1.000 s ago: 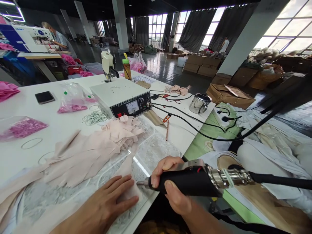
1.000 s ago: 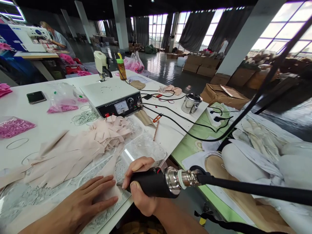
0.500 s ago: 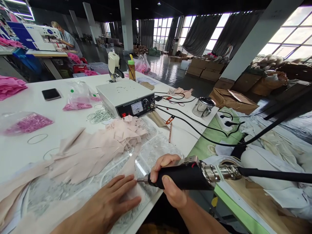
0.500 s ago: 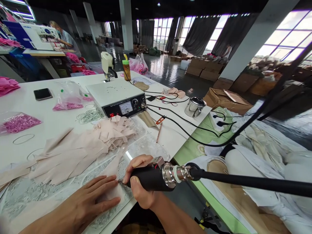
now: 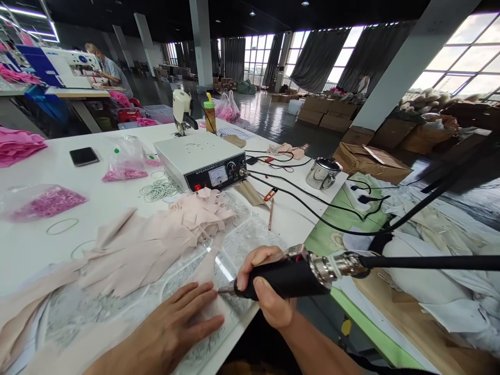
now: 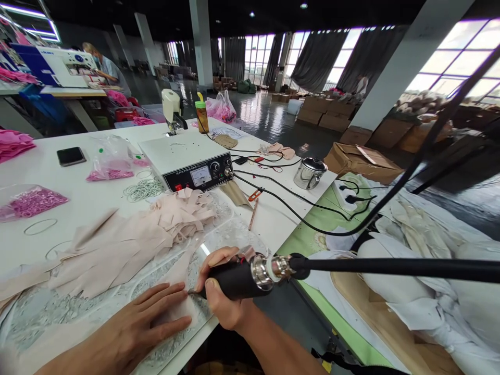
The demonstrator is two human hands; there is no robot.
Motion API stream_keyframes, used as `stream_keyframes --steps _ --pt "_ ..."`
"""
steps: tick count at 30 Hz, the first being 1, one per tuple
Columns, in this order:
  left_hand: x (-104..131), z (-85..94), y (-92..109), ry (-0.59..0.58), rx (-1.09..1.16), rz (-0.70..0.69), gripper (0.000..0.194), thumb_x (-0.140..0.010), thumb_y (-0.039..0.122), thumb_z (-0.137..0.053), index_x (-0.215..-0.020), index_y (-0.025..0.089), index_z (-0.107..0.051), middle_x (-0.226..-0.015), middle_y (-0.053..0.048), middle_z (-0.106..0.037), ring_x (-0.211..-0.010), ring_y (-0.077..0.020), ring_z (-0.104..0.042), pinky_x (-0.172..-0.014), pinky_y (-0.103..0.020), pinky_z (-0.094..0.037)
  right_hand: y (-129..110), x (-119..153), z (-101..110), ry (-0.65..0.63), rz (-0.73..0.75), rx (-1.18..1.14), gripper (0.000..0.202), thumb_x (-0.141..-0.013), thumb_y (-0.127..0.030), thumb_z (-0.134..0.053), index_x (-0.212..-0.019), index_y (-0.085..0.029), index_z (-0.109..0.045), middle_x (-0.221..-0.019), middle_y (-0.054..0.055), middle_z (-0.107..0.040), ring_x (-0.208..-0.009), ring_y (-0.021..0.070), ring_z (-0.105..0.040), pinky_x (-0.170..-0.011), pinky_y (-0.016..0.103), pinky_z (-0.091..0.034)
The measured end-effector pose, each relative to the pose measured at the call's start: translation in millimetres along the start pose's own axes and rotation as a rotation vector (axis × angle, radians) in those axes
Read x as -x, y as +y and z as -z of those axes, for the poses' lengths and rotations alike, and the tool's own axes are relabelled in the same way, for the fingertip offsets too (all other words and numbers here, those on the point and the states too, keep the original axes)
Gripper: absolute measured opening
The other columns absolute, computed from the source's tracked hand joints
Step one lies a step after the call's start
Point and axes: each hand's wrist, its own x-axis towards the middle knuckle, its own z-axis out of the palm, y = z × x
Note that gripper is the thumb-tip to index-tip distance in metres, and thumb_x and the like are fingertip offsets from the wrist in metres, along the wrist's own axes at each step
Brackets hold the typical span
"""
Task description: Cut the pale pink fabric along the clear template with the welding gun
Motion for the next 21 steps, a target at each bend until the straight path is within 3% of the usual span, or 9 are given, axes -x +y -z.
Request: stream_keyframes --steps 4,7,12,18,21 --pt "6 4.9 5 0.078 0.039 0.063 0.055 -0.099 0.004 -0.037 -0.148 0.028 -0.048 -0.155 -0.010 -0.045 -0.144 -0.0271 -0.040 -0.111 -0.048 -0.045 -7 7 3 0.057 -0.013 -0.051 0.015 -0.091 -0.036 -0.063 -0.102 -0.027 -0.055 -0.088 0.000 -0.060 -0.057 0.0110 -0.061 -0.056 0.028 -0.053" --pt "12 9.6 2 0.133 0.031 0.174 0.049 -0.103 0.010 -0.038 -0.146 0.029 -0.050 -0.152 -0.008 -0.050 -0.141 -0.0275 -0.046 -0.109 -0.045 -0.049 -10 12 3 0.025 -0.040 -0.060 0.016 -0.092 -0.035 -0.063 -0.103 -0.027 -0.055 -0.089 0.000 -0.060 -0.058 0.0116 -0.062 -0.058 0.030 -0.055" --pt "24 8.2 -4 0.074 -0.059 0.181 0.046 -0.104 0.017 -0.043 -0.147 0.032 -0.050 -0.149 -0.005 -0.054 -0.135 -0.0260 -0.054 -0.106 -0.040 -0.052 -8 20 3 0.017 -0.074 -0.051 0.018 -0.091 -0.036 -0.064 -0.103 -0.027 -0.054 -0.090 0.000 -0.059 -0.059 0.0115 -0.062 -0.059 0.030 -0.055" --pt "39 5.2 27 0.059 -0.130 0.304 0.039 -0.109 0.030 -0.037 -0.145 0.035 -0.052 -0.148 -0.002 -0.055 -0.135 -0.0246 -0.054 -0.109 -0.041 -0.049 -16 32 9 -0.073 -0.141 -0.021 0.019 -0.093 -0.037 -0.062 -0.106 -0.027 -0.053 -0.091 0.001 -0.060 -0.063 0.0136 -0.064 -0.062 0.033 -0.056" --pt "38 11.2 34 0.046 -0.132 0.289 0.039 -0.109 0.029 -0.039 -0.146 0.033 -0.051 -0.149 -0.004 -0.054 -0.133 -0.0238 -0.055 -0.111 -0.042 -0.047 -16 33 9 -0.065 -0.139 -0.047 0.021 -0.092 -0.039 -0.063 -0.106 -0.026 -0.052 -0.089 0.001 -0.060 -0.062 0.0141 -0.062 -0.061 0.034 -0.057"
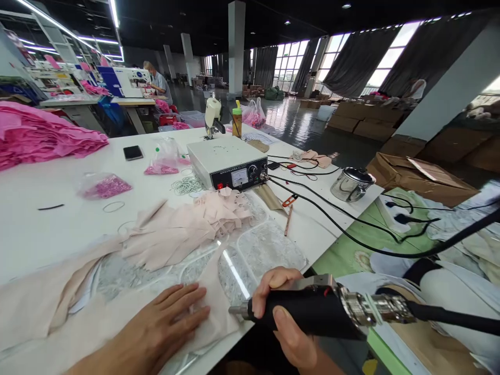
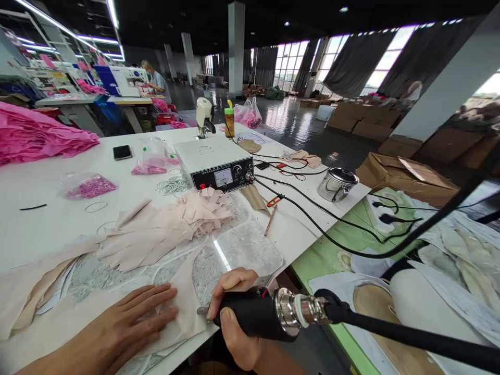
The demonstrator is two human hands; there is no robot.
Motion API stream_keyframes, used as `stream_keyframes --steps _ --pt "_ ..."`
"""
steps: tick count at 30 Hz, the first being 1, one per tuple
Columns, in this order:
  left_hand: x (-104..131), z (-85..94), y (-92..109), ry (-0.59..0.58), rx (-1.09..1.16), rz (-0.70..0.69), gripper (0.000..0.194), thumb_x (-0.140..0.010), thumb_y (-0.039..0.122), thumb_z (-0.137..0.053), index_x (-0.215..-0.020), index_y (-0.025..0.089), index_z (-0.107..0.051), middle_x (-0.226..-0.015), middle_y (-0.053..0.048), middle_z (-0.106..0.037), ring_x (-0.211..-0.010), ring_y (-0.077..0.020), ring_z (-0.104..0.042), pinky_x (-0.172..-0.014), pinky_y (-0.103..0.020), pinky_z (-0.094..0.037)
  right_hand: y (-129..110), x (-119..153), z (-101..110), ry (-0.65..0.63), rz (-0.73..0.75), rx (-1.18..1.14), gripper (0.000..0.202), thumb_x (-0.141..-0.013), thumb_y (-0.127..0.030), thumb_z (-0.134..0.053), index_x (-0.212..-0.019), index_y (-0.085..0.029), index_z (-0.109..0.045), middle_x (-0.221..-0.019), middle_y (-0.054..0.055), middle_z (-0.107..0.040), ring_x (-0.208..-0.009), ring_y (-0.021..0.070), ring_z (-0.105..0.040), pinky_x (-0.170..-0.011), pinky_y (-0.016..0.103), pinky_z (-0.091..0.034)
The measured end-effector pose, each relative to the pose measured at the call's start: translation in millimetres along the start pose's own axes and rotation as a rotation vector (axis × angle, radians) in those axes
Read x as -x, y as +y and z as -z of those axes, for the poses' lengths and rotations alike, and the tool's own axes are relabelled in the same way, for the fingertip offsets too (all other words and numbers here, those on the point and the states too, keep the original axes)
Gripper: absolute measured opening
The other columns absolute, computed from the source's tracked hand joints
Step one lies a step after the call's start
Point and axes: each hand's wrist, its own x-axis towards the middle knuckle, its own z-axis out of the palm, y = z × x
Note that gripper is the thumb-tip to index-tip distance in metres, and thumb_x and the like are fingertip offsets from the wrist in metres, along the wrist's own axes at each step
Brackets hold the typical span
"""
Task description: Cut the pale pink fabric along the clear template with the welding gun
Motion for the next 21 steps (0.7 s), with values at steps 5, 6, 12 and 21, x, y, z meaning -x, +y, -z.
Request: stream_keyframes --steps 5,6,12,21 --pt "-23 8.8 -8 -0.011 0.052 -0.118 0.041 -0.105 0.015 -0.041 -0.142 0.023 -0.054 -0.143 -0.007 -0.060 -0.133 -0.0227 -0.056 -0.111 -0.041 -0.047 4 0 -4 0.018 -0.013 -0.019 0.021 -0.092 -0.038 -0.063 -0.105 -0.026 -0.051 -0.089 0.002 -0.060 -0.062 0.0141 -0.062 -0.063 0.035 -0.056" --pt "-28 8.7 -9 -0.001 0.064 -0.127 0.038 -0.105 0.016 -0.042 -0.139 0.022 -0.057 -0.140 -0.007 -0.062 -0.130 -0.0224 -0.058 -0.110 -0.039 -0.048 4 0 -4 0.007 -0.013 -0.009 0.020 -0.093 -0.037 -0.062 -0.106 -0.026 -0.051 -0.090 0.002 -0.060 -0.063 0.0140 -0.063 -0.063 0.035 -0.055" --pt "-38 4.2 -13 0.067 0.063 -0.168 0.032 -0.104 0.015 -0.044 -0.129 0.020 -0.063 -0.128 -0.010 -0.068 -0.120 -0.0229 -0.064 -0.104 -0.038 -0.053 2 1 -6 -0.042 0.007 0.014 0.018 -0.094 -0.034 -0.059 -0.109 -0.028 -0.050 -0.093 0.000 -0.058 -0.063 0.0106 -0.064 -0.062 0.029 -0.050" --pt "-50 -0.6 -11 0.111 0.080 -0.155 0.028 -0.106 0.016 -0.043 -0.124 0.018 -0.064 -0.124 -0.012 -0.068 -0.119 -0.0238 -0.064 -0.100 -0.037 -0.054 5 3 -4 -0.024 -0.029 -0.049 0.021 -0.092 -0.035 -0.061 -0.109 -0.029 -0.050 -0.095 0.000 -0.058 -0.063 0.0114 -0.064 -0.061 0.030 -0.049"
